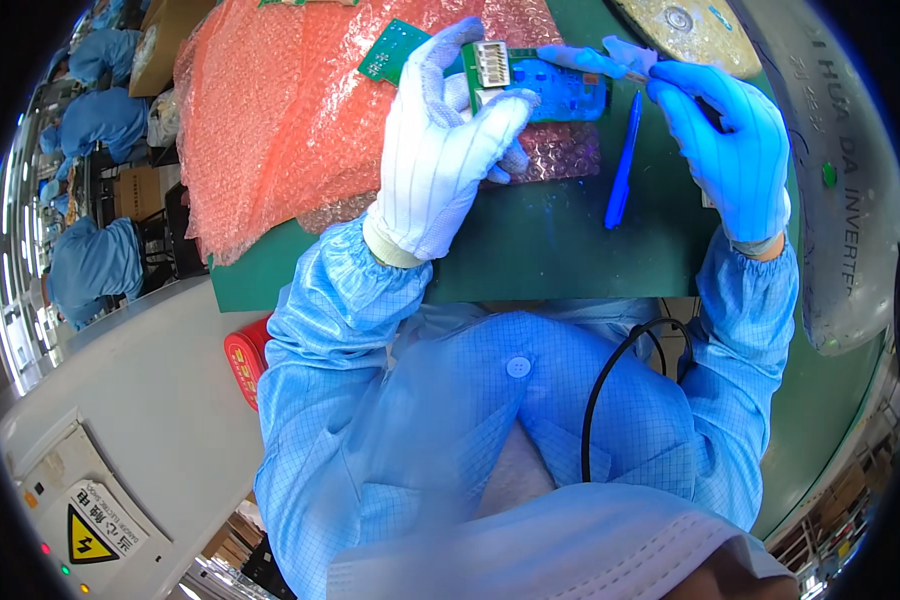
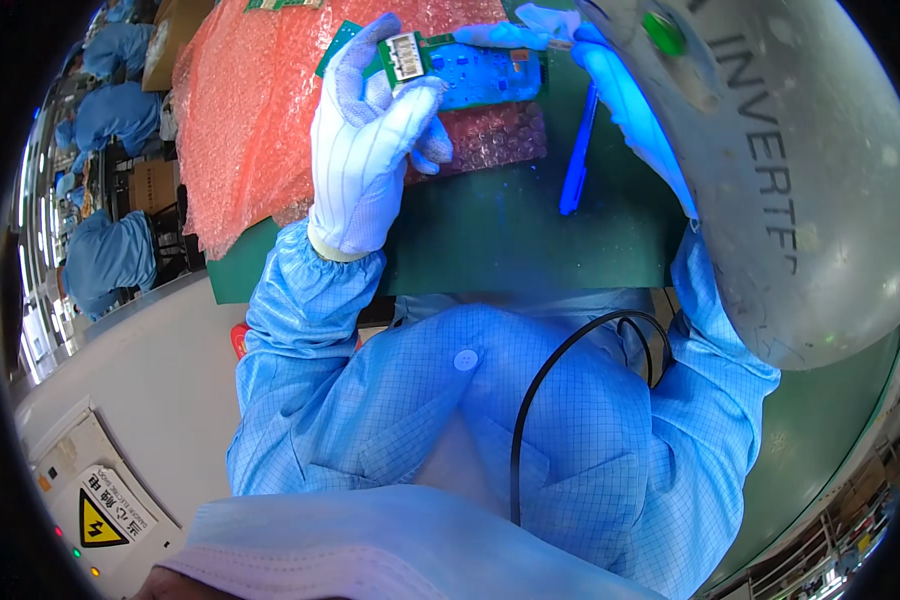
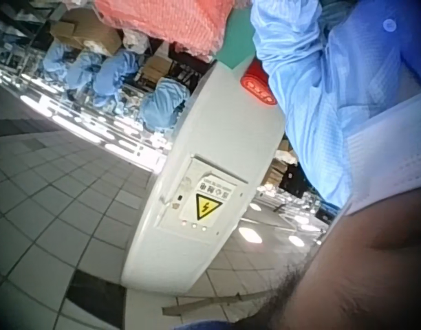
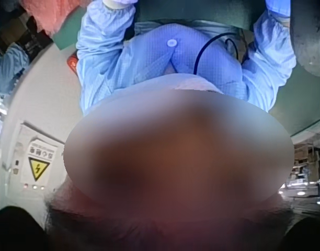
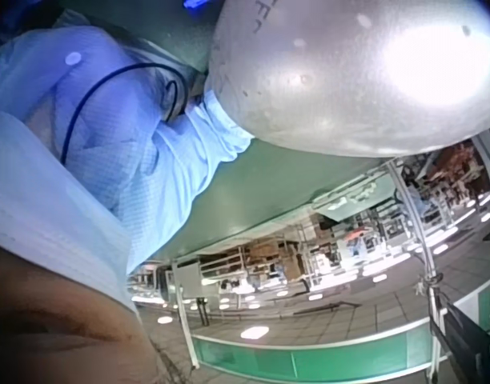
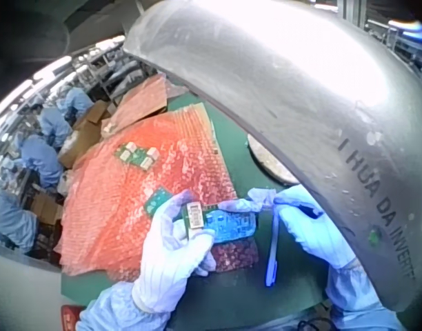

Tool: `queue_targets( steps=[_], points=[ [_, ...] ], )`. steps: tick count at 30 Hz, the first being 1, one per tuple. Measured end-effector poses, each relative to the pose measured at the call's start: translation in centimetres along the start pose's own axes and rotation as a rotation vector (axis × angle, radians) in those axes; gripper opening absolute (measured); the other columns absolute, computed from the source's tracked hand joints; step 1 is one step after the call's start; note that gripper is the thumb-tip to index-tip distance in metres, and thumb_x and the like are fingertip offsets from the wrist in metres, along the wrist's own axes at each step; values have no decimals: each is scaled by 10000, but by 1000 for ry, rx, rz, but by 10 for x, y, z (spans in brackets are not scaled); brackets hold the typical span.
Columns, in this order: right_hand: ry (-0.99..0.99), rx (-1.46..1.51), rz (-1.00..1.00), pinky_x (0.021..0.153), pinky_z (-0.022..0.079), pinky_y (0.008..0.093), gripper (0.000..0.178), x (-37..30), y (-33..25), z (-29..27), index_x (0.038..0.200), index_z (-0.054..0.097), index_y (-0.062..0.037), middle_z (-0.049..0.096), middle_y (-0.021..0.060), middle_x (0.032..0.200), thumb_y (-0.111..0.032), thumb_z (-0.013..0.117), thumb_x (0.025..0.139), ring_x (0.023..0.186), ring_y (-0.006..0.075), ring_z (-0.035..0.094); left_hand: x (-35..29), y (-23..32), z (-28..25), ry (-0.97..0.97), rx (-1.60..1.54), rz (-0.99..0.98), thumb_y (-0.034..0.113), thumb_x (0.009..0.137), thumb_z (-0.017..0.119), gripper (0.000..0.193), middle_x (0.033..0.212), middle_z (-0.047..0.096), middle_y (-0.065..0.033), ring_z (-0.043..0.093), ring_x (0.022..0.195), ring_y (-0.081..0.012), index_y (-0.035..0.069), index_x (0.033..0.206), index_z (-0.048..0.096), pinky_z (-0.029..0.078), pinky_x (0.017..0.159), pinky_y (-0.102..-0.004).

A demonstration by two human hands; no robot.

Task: Assemble and inspect components on a printed circuit board.

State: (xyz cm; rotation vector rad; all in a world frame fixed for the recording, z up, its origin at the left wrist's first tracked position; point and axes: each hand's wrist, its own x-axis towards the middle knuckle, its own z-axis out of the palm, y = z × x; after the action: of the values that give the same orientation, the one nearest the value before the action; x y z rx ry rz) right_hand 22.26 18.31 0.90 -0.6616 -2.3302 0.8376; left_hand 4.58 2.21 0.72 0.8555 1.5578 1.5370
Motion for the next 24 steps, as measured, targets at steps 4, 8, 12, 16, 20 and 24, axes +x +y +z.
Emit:
queue_targets(
  steps=[4, 8, 12, 16, 20, 24],
  points=[
    [23, 8, -32, 484, 410, 231, 164, 0, 1, 1, 1000, 701, -38, 604, 41, 655, -113, 675, 857, 538, 89, 550, 1, 2, 0, 15, 86, -9, 184, 855, 672, 697, 867, 633, -102, 611, 604, -117, -17, 1393, 279, 491, 503, -230],
    [33, -16, -151, 492, 406, 225, 172, -1, 2, 6, 1018, 694, -32, 609, 37, 681, -109, 662, 868, 554, 86, 547, 1, 0, -1, -21, 18, -14, 186, 854, 674, 707, 839, 630, -107, 612, 603, -120, -19, 1398, 271, 489, 499, -233],
    [152, 548, 140, 609, 449, 215, 174, -10, 17, 8, 1032, 690, -22, 648, 30, 822, -91, 656, 876, 691, 87, 581, 1, 1, -9, -7, -24, 0, 198, 857, 670, 744, 870, 627, -121, 611, 604, -129, -23, 1417, 233, 489, 500, -230],
    [191, 602, 350, 724, 476, 221, 173, -9, 18, 2, 1038, 690, -18, 672, 34, 916, -75, 653, 878, 810, 100, 609, 3, 16, -7, -21, -143, 27, 216, 859, 668, 782, 919, 618, -139, 620, 632, -153, -43, 1423, 193, 498, 515, -239],
    [240, 141, 476, 849, 492, 260, 173, -15, 27, -7, 1036, 694, -15, 687, 57, 962, -57, 652, 874, 911, 132, 636, 5, 29, -2, 119, -173, -173, 43, 876, 570, 683, 781, 590, -96, 585, 567, -137, -15, 1431, 176, 463, 499, -221],
    [236, 111, 402, 887, 500, 292, 182, -13, 19, -9, 1050, 691, -13, 698, 80, 980, -48, 640, 880, 936, 151, 650, 40, -43, -38, -499, -348, 850, 51, 875, 567, 682, 770, 588, -90, 585, 570, -136, -10, 1433, 180, 463, 502, -221]
  ],
)
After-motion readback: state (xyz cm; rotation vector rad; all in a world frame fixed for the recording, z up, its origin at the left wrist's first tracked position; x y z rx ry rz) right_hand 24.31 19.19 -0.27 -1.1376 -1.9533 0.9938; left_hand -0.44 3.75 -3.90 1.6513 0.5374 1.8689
